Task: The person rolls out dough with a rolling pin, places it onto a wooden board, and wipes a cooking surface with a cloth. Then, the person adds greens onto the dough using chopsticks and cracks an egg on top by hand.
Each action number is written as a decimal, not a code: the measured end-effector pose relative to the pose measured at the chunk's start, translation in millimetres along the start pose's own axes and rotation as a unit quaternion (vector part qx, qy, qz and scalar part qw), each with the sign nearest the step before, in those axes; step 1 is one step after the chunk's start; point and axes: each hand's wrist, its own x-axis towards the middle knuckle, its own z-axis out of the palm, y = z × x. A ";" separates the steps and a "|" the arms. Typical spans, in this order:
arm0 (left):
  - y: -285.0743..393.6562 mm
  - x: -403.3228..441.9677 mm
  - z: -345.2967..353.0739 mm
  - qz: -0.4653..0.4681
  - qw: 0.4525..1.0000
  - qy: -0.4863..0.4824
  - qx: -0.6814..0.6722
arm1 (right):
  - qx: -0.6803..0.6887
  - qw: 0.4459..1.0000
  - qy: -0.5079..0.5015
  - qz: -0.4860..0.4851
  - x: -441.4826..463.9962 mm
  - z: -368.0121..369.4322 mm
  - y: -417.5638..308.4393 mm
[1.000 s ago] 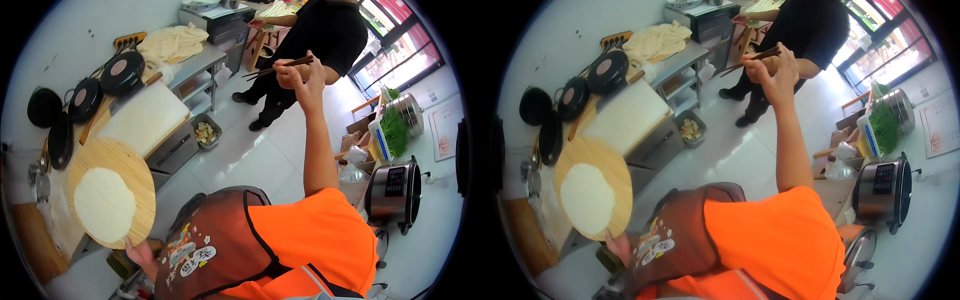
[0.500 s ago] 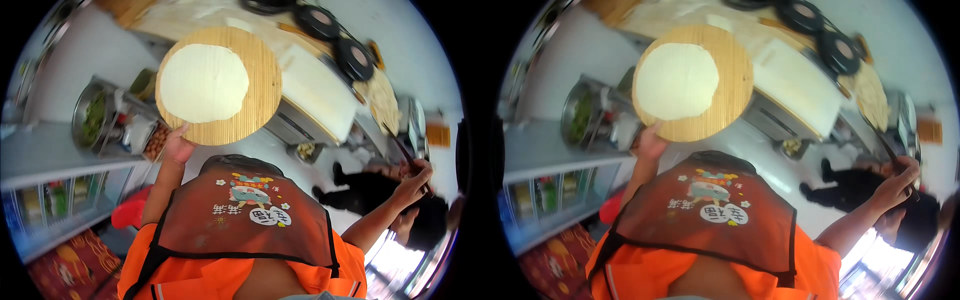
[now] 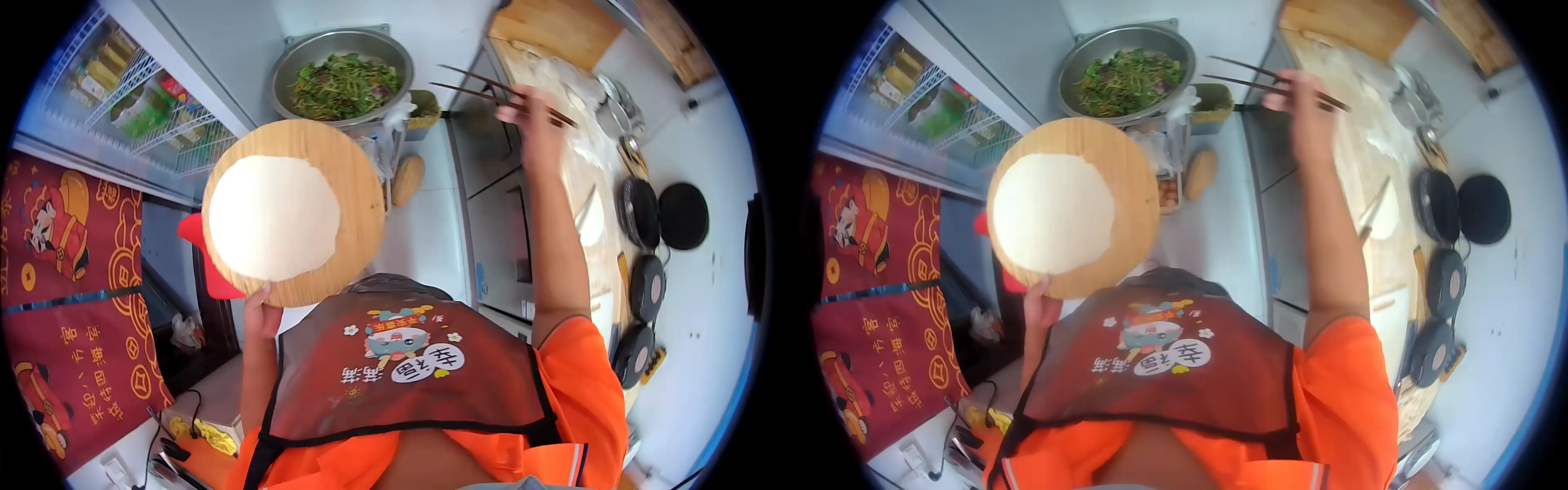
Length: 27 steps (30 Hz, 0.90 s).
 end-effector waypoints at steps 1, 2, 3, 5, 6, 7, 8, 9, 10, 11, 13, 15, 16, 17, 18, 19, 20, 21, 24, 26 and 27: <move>-3.9 -11.2 -4.5 0.009 1.000 0.017 -0.006 | -0.020 0.997 -0.071 -0.004 11.9 24.2 21.2; -0.9 -15.1 -10.9 0.012 0.999 0.037 -0.010 | -0.040 0.987 -0.157 -0.012 23.5 56.2 48.1; -2.9 -21.1 -14.9 0.017 0.998 0.055 -0.017 | -0.060 0.968 -0.243 -0.024 29.5 83.1 69.0; -13.1 -33.1 -14.7 0.031 0.993 0.103 -0.050 | -0.103 0.931 -0.351 -0.017 29.7 132.9 98.4; -19.8 -35.6 -9.3 0.045 0.990 0.122 -0.056 | -0.131 0.908 -0.399 -0.005 31.3 154.5 116.9; -27.3 -38.0 -3.3 0.059 0.986 0.141 -0.064 | -0.160 0.880 -0.447 0.005 35.6 171.6 135.6; -35.2 -39.3 3.1 0.080 0.983 0.151 -0.068 | -0.173 0.863 -0.472 -0.048 44.7 182.9 155.5; -43.6 -37.1 9.8 0.089 0.979 0.159 -0.086 | -0.183 0.842 -0.497 -0.101 55.1 194.6 177.7; -53.6 -37.3 17.6 0.098 0.975 0.170 -0.105 | -0.190 0.818 -0.521 -0.154 66.3 203.5 194.0; -64.2 -38.0 30.3 0.109 0.969 0.181 -0.125 | -0.184 0.831 -0.506 -0.142 81.5 210.3 198.2; -92.0 -40.9 51.8 0.134 0.954 0.211 -0.165 | -0.171 0.856 -0.473 -0.117 117.4 220.1 203.5; -124.7 -38.2 61.7 0.154 0.940 0.230 -0.198 | -0.135 0.882 -0.450 -0.043 159.0 225.3 207.4; -134.1 -34.4 83.2 0.163 0.932 0.246 -0.210 | -0.113 0.895 -0.430 0.008 180.2 227.4 197.1; -142.3 -30.5 101.2 0.173 0.928 0.250 -0.217 | -0.089 0.908 -0.409 0.020 200.6 227.1 191.1; -149.9 -28.6 116.2 0.181 0.923 0.256 -0.224 | -0.065 0.919 -0.387 0.034 219.3 227.7 188.3; -157.2 -26.7 126.9 0.189 0.918 0.261 -0.229 | -0.041 0.929 -0.364 0.049 236.6 229.5 189.5; -163.4 -24.9 133.0 0.190 0.915 0.258 -0.244 | -0.019 0.937 -0.343 0.066 254.4 232.6 195.2; -168.8 -23.6 137.2 0.191 0.912 0.255 -0.258 | 0.002 0.944 -0.320 0.084 267.4 235.5 202.5; -180.3 -23.1 152.1 0.197 0.901 0.269 -0.277 | -0.042 0.924 -0.368 0.096 268.4 243.3 204.6; -185.6 -24.6 156.3 0.207 0.896 0.280 -0.277 | -0.068 0.909 -0.396 0.114 259.2 252.4 213.4; -188.4 -27.8 155.9 0.213 0.894 0.281 -0.275 | -0.066 0.911 -0.388 0.121 250.2 257.8 217.8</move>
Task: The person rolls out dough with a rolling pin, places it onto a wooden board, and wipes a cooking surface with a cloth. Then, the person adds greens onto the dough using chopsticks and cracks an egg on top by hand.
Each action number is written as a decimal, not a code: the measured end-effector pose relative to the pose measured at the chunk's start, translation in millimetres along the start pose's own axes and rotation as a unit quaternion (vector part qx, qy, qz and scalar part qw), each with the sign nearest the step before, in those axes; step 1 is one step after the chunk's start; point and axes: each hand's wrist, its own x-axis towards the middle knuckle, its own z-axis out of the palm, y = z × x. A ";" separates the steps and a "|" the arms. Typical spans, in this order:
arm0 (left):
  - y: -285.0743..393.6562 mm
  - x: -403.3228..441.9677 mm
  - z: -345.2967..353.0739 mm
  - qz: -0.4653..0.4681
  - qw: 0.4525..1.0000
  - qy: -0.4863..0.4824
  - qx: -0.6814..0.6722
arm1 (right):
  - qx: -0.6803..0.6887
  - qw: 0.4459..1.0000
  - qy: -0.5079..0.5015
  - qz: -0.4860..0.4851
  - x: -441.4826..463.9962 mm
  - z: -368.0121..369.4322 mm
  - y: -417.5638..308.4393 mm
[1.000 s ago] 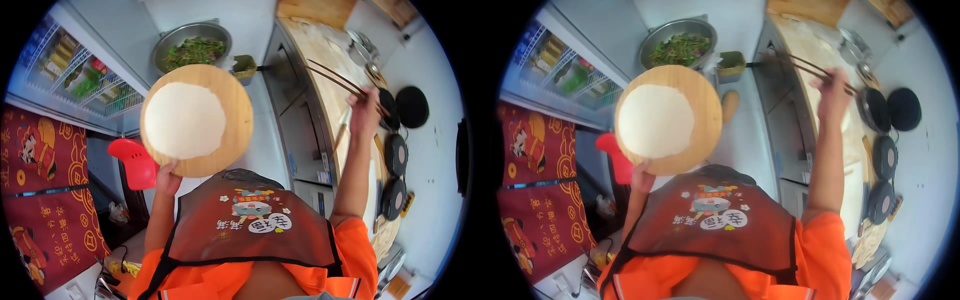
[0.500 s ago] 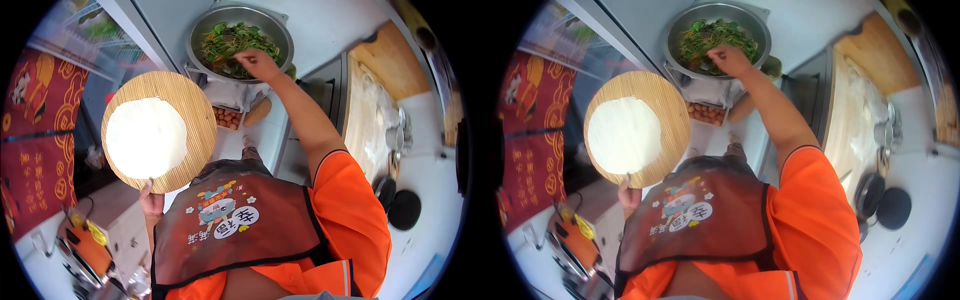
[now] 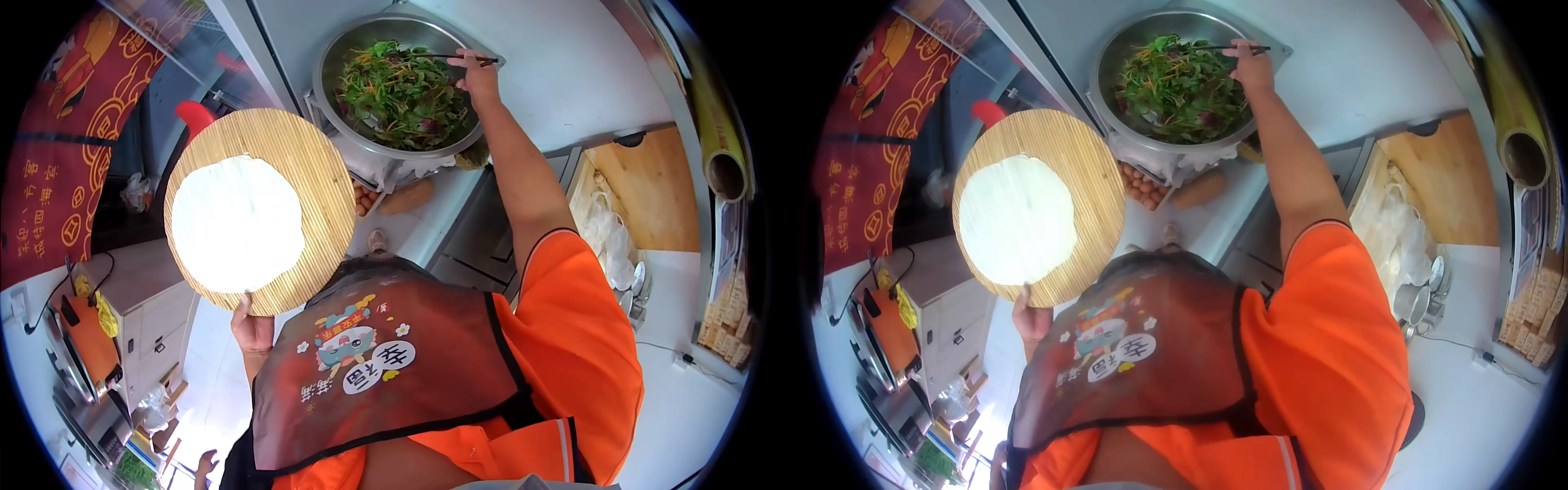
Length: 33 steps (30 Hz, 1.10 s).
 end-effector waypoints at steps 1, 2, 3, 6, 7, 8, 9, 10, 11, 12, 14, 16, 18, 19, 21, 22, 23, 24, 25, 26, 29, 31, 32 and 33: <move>-0.3 -2.3 -1.0 0.006 1.000 0.001 0.000 | 0.004 1.000 0.007 0.007 -1.9 13.0 1.7; 0.1 -3.5 -1.4 0.011 1.000 0.011 0.006 | 0.008 1.000 0.013 0.011 -0.6 22.8 3.8; 0.6 -4.1 -1.5 0.017 1.000 0.019 0.010 | -0.017 1.000 0.007 0.016 11.2 31.1 19.0; 1.5 -9.3 -6.7 0.019 0.999 0.025 0.009 | 0.052 0.995 -0.032 0.084 14.3 44.3 27.3; -2.1 -11.4 -7.0 0.021 1.000 0.023 0.003 | 0.084 0.988 -0.060 0.116 13.6 44.6 26.7; -7.0 -15.5 -6.7 0.034 0.999 0.031 0.000 | 0.097 0.986 -0.063 0.123 12.2 46.8 28.3; -11.4 -17.9 -5.2 0.045 0.998 0.037 -0.001 | 0.111 0.983 -0.064 0.129 11.3 47.4 30.4; -16.5 -20.0 -1.9 0.057 0.998 0.041 -0.002 | 0.125 0.981 -0.065 0.134 11.9 47.1 33.0; -22.6 -22.3 2.5 0.056 0.997 0.045 -0.012 | 0.140 0.978 -0.071 0.137 15.1 49.5 37.4; -29.4 -25.6 7.9 0.055 0.997 0.050 -0.023 | 0.154 0.975 -0.078 0.140 18.4 54.9 43.5; -45.3 -32.4 15.1 0.065 0.995 0.059 -0.040 | 0.171 0.968 -0.097 0.155 24.2 68.7 51.6; -66.5 -35.6 22.9 0.086 0.993 0.060 -0.050 | 0.181 0.962 -0.115 0.171 28.2 78.1 57.2; -85.1 -36.9 37.6 0.095 0.991 0.071 -0.059 | 0.215 0.957 -0.111 0.161 27.8 85.6 59.4; -92.0 -39.3 42.9 0.094 0.990 0.079 -0.064 | 0.222 0.954 -0.116 0.168 25.3 86.5 58.7; -100.7 -42.8 50.6 0.097 0.989 0.083 -0.068 | 0.231 0.949 -0.119 0.177 19.8 88.4 55.3; -104.7 -45.2 50.3 0.099 0.989 0.085 -0.075 | 0.240 0.947 -0.118 0.178 21.4 89.3 58.5; -108.1 -45.9 47.7 0.101 0.988 0.086 -0.081 | 0.250 0.945 -0.117 0.177 23.7 90.3 65.0; -110.6 -46.2 46.5 0.103 0.987 0.086 -0.087 | 0.260 0.942 -0.115 0.176 26.3 90.7 69.5; -112.9 -47.6 55.7 0.109 0.986 0.098 -0.082 | 0.278 0.935 -0.117 0.187 28.7 89.1 71.8; -114.2 -47.2 57.9 0.110 0.986 0.098 -0.081 | 0.294 0.928 -0.118 0.198 30.9 86.1 74.2; -115.9 -46.2 62.8 0.115 0.985 0.097 -0.081 | 0.333 0.909 -0.120 0.221 36.9 77.8 81.8; -116.3 -43.0 67.1 0.123 0.984 0.094 -0.084 | 0.347 0.903 -0.116 0.225 39.8 75.1 82.4; -115.8 -40.8 66.5 0.122 0.985 0.092 -0.083 | 0.350 0.903 -0.113 0.225 39.6 73.5 81.0; -115.4 -38.0 63.4 0.121 0.985 0.089 -0.082 | 0.352 0.902 -0.109 0.224 39.5 71.4 79.9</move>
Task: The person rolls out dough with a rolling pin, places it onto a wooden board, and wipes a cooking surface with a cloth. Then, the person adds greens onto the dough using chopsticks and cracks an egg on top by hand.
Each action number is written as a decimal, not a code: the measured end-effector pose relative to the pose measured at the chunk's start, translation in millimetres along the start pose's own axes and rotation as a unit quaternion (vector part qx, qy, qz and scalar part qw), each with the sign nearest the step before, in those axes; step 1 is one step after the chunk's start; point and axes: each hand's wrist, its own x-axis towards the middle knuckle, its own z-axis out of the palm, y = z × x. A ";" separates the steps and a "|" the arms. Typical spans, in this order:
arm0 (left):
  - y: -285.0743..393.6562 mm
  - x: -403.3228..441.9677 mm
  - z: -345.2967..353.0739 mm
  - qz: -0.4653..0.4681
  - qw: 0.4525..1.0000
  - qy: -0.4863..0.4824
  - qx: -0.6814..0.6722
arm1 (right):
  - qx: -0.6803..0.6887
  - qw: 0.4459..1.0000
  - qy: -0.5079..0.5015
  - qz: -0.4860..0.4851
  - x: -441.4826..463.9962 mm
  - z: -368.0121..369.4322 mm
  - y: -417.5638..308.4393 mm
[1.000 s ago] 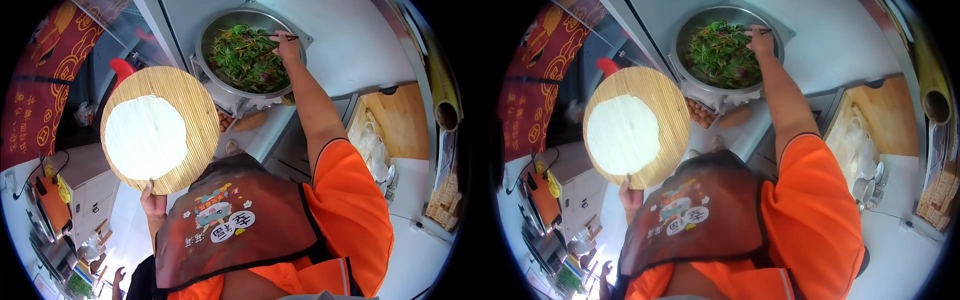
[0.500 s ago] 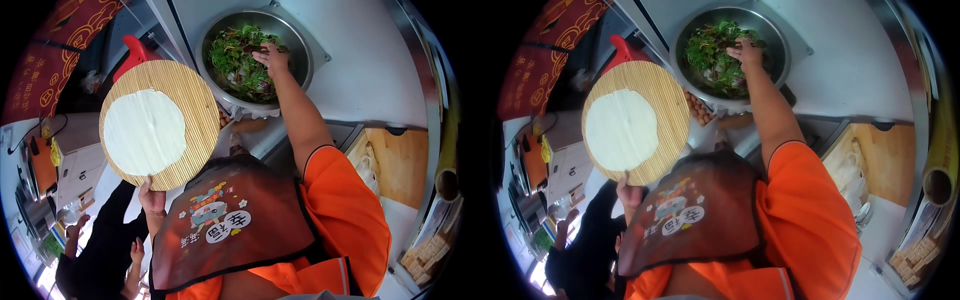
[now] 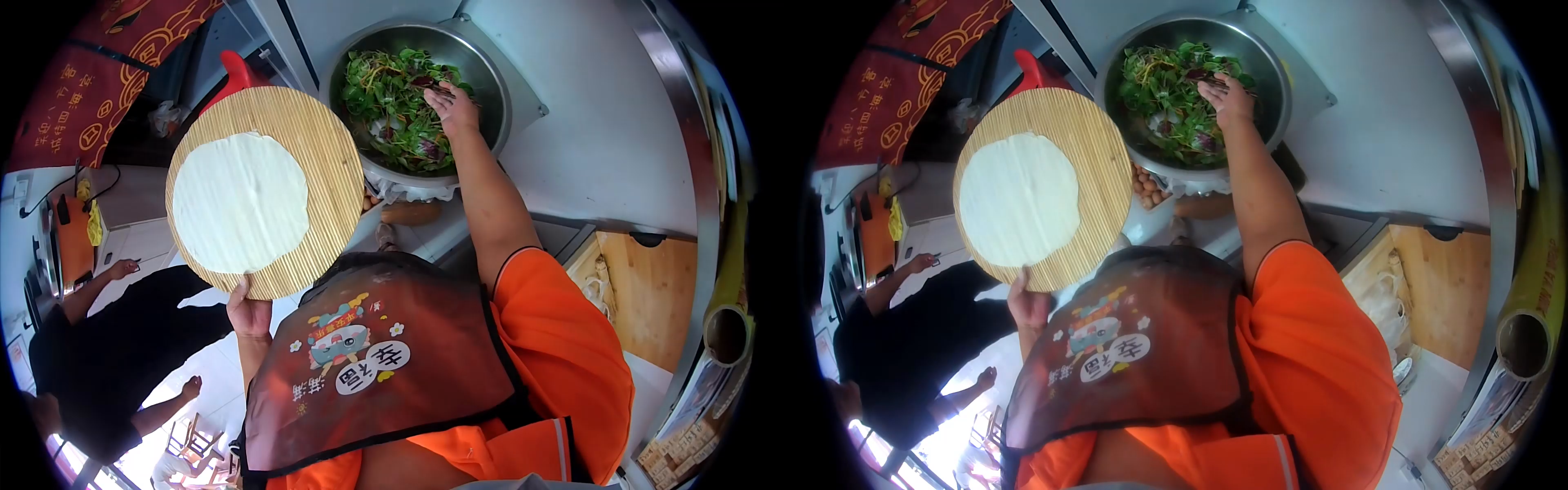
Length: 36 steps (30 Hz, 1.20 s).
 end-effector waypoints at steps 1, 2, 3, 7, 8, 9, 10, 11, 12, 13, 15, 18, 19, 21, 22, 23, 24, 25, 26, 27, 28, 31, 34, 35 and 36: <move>0.2 2.7 -1.8 -0.002 1.000 -0.002 0.001 | 0.008 1.000 -0.004 -0.003 -0.5 -2.0 -2.0; 1.1 6.0 -3.6 -0.013 1.000 -0.007 -0.009 | 0.016 1.000 -0.008 -0.006 -0.8 -3.7 -4.4; 0.7 7.9 -5.3 -0.012 1.000 -0.006 -0.004 | 0.024 1.000 -0.012 -0.009 -1.0 -5.0 -6.9; -0.9 12.1 13.9 -0.008 1.000 -0.024 0.019 | 0.045 0.998 -0.035 -0.025 -0.7 -12.0 -25.5; -1.2 15.0 15.3 -0.008 0.999 -0.036 0.021 | 0.047 0.998 -0.038 -0.032 -0.6 -12.3 -31.7; -2.9 16.8 17.0 -0.009 0.999 -0.048 0.022 | 0.049 0.997 -0.040 -0.039 -1.2 -13.9 -37.8; -3.6 18.0 21.2 -0.010 0.998 -0.058 0.026 | 0.049 0.997 -0.042 -0.042 -5.5 -11.5 -45.4; -5.0 20.8 22.1 -0.011 0.998 -0.062 0.024 | 0.041 0.997 -0.039 -0.048 -8.8 -8.0 -54.0; -6.8 23.5 21.9 -0.012 0.998 -0.065 0.022 | 0.034 0.997 -0.035 -0.053 -12.2 -4.7 -62.4; -8.5 25.9 22.1 -0.013 0.997 -0.068 0.020 | 0.026 0.997 -0.032 -0.058 -14.4 -4.4 -68.0; -11.9 30.4 22.9 -0.018 0.998 -0.065 0.016 | 0.024 0.997 -0.040 -0.060 -9.7 -7.8 -79.8; -16.9 36.1 22.1 -0.031 0.997 -0.075 0.005 | 0.007 0.996 -0.046 -0.071 -11.9 -3.7 -99.1; -18.7 37.0 22.0 -0.036 0.997 -0.071 0.005 | 0.003 0.996 -0.050 -0.074 -13.1 -3.3 -103.9; -22.6 41.1 22.9 -0.046 0.997 -0.065 0.004 | -0.004 0.995 -0.060 -0.083 -13.8 0.1 -113.5; -25.1 41.7 27.3 -0.047 0.996 -0.069 0.001 | -0.015 0.995 -0.056 -0.084 -17.0 4.0 -118.2; -28.5 41.3 32.0 -0.049 0.996 -0.072 -0.003 | -0.018 0.995 -0.058 -0.085 -19.9 8.0 -123.0; -31.5 41.6 36.1 -0.051 0.996 -0.075 -0.007 | -0.021 0.994 -0.059 -0.086 -22.3 11.9 -127.6; -34.4 43.1 38.4 -0.054 0.995 -0.088 -0.009 | -0.024 0.994 -0.060 -0.087 -25.1 16.2 -132.2; -37.3 43.4 39.7 -0.058 0.993 -0.099 -0.012 | -0.026 0.994 -0.064 -0.088 -29.2 19.6 -137.0; -40.1 45.1 41.4 -0.061 0.992 -0.111 -0.015 | -0.028 0.993 -0.068 -0.089 -31.9 24.0 -141.4; -43.0 46.5 44.9 -0.068 0.992 -0.105 -0.011 | -0.031 0.993 -0.072 -0.089 -36.3 29.9 -145.9; -59.4 48.7 59.5 -0.084 0.991 -0.105 -0.016 | -0.038 0.992 -0.095 -0.076 -50.0 42.9 -159.7; -77.1 58.0 64.0 -0.098 0.988 -0.117 -0.016 | -0.033 0.990 -0.120 -0.072 -63.2 60.4 -169.4; -81.2 60.3 66.3 -0.105 0.987 -0.124 -0.017 | -0.037 0.987 -0.135 -0.076 -68.6 67.9 -171.3; -85.7 62.7 69.2 -0.112 0.986 -0.123 -0.016 | -0.041 0.984 -0.151 -0.081 -74.4 75.1 -173.3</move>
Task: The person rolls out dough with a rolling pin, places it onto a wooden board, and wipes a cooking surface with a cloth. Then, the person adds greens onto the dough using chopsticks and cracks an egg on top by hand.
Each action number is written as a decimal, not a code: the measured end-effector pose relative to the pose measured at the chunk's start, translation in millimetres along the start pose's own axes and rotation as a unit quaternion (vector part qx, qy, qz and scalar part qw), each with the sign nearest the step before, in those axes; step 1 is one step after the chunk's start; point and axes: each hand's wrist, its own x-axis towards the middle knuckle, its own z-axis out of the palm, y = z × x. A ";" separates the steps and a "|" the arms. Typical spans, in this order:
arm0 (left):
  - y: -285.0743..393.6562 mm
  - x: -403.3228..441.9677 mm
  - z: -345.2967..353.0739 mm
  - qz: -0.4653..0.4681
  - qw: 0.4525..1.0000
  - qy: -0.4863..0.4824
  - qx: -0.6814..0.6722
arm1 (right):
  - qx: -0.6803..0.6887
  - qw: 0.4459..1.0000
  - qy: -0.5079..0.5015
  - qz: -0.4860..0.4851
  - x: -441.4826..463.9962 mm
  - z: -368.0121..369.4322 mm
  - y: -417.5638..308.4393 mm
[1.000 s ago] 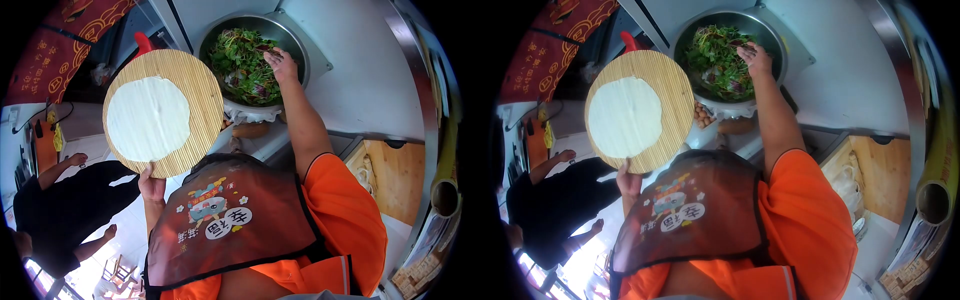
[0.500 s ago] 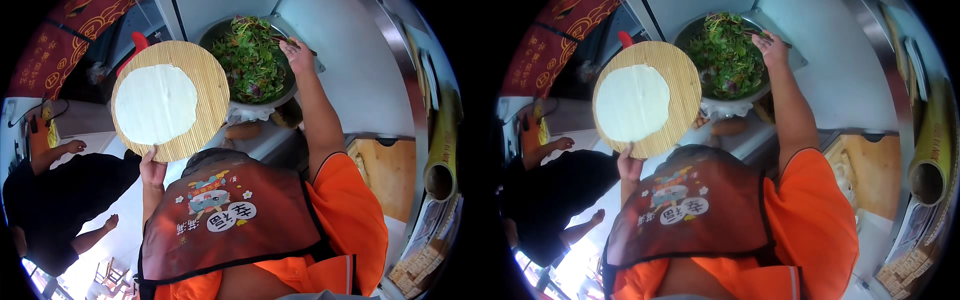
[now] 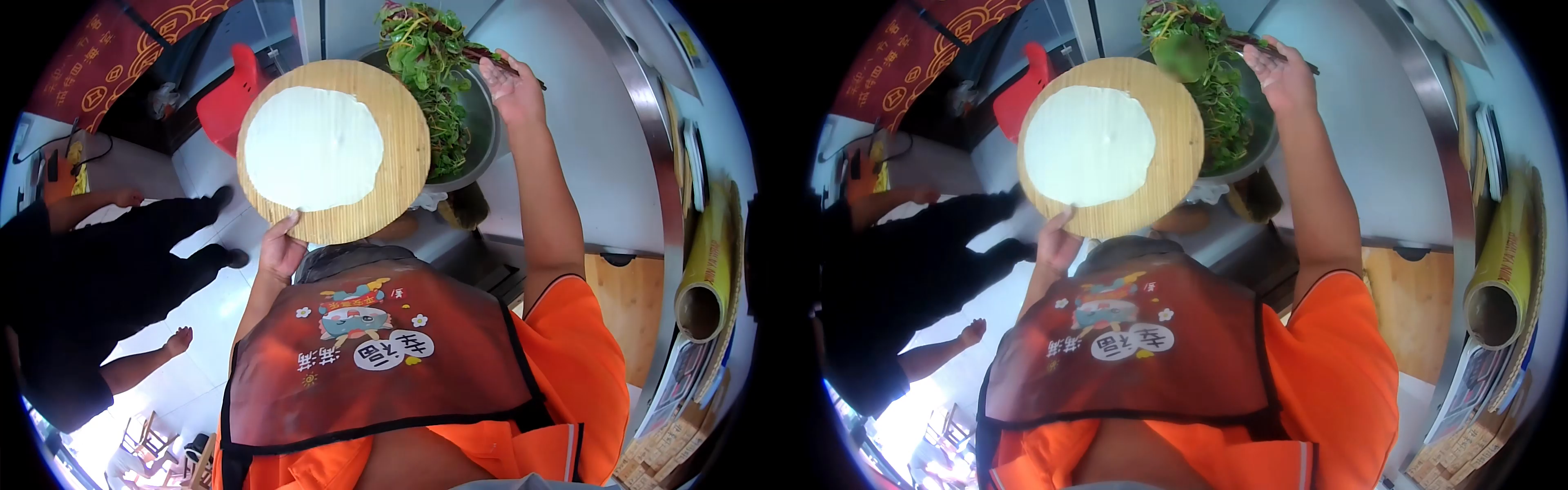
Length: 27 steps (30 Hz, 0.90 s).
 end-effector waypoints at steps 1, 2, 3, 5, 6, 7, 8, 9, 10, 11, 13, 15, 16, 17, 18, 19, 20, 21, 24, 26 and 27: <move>-2.3 3.0 3.2 -0.005 1.000 -0.006 0.001 | -0.003 1.000 -0.016 -0.004 -3.8 10.1 -3.1; -4.7 5.9 6.7 -0.010 1.000 -0.011 0.003 | -0.006 0.999 -0.034 0.000 -9.7 21.5 -6.7; -7.2 8.6 10.2 -0.014 1.000 -0.017 0.005 | -0.009 0.999 -0.040 0.004 -17.1 33.9 -8.3; -11.2 11.4 21.1 -0.017 1.000 -0.012 0.003 | -0.013 0.999 -0.050 0.012 -31.2 54.7 -4.4; -12.3 12.3 27.8 -0.018 1.000 -0.012 0.002 | -0.008 0.997 -0.070 0.022 -34.5 57.9 2.8; -13.5 13.8 33.5 -0.019 1.000 -0.012 0.001 | -0.004 0.996 -0.089 0.031 -36.6 57.8 11.6; -16.8 15.3 37.5 -0.024 0.999 -0.019 -0.008 | 0.002 0.993 -0.109 0.041 -39.5 55.1 19.9; -18.6 16.5 39.9 -0.022 0.999 -0.025 -0.014 | -0.010 0.993 -0.101 0.053 -44.7 55.1 29.8; -20.3 17.7 42.2 -0.019 0.999 -0.031 -0.019 | -0.021 0.993 -0.092 0.065 -51.4 55.3 40.4; -20.9 18.6 44.0 -0.016 0.999 -0.037 -0.025 | -0.033 0.993 -0.084 0.077 -58.4 55.8 51.2; -20.1 17.8 47.2 -0.002 0.999 -0.044 -0.023 | -0.069 0.989 -0.092 0.091 -72.5 54.0 69.5; -17.3 17.0 50.0 0.001 0.999 -0.050 -0.021 | -0.096 0.982 -0.120 0.109 -81.2 49.1 81.3; -15.4 16.9 51.0 -0.002 0.998 -0.052 -0.020 | -0.091 0.980 -0.142 0.110 -81.0 49.4 83.8; -14.0 16.4 51.4 -0.005 0.998 -0.054 -0.019 | -0.128 0.975 -0.151 0.100 -81.9 49.2 82.8; -13.1 15.2 51.4 -0.001 0.998 -0.054 -0.018 | -0.164 0.969 -0.160 0.089 -83.3 49.7 79.8; -12.8 13.4 51.1 0.001 0.998 -0.053 -0.017 | -0.200 0.962 -0.168 0.079 -87.8 55.3 73.3; -13.1 12.4 50.5 0.003 0.998 -0.054 -0.016 | -0.232 0.953 -0.183 0.066 -90.9 60.8 65.4; -13.8 12.5 48.8 0.007 0.998 -0.057 -0.019 | -0.263 0.943 -0.198 0.052 -93.1 67.6 55.3; -15.9 13.7 45.4 0.008 0.997 -0.065 -0.031 | -0.339 0.909 -0.241 0.006 -95.8 86.8 15.3; -14.0 11.1 45.7 -0.009 0.997 -0.066 -0.044 | -0.361 0.895 -0.262 -0.016 -93.6 92.2 -12.5; -14.3 10.2 45.7 -0.009 0.997 -0.070 -0.045 | -0.361 0.893 -0.268 -0.023 -91.1 92.2 -26.7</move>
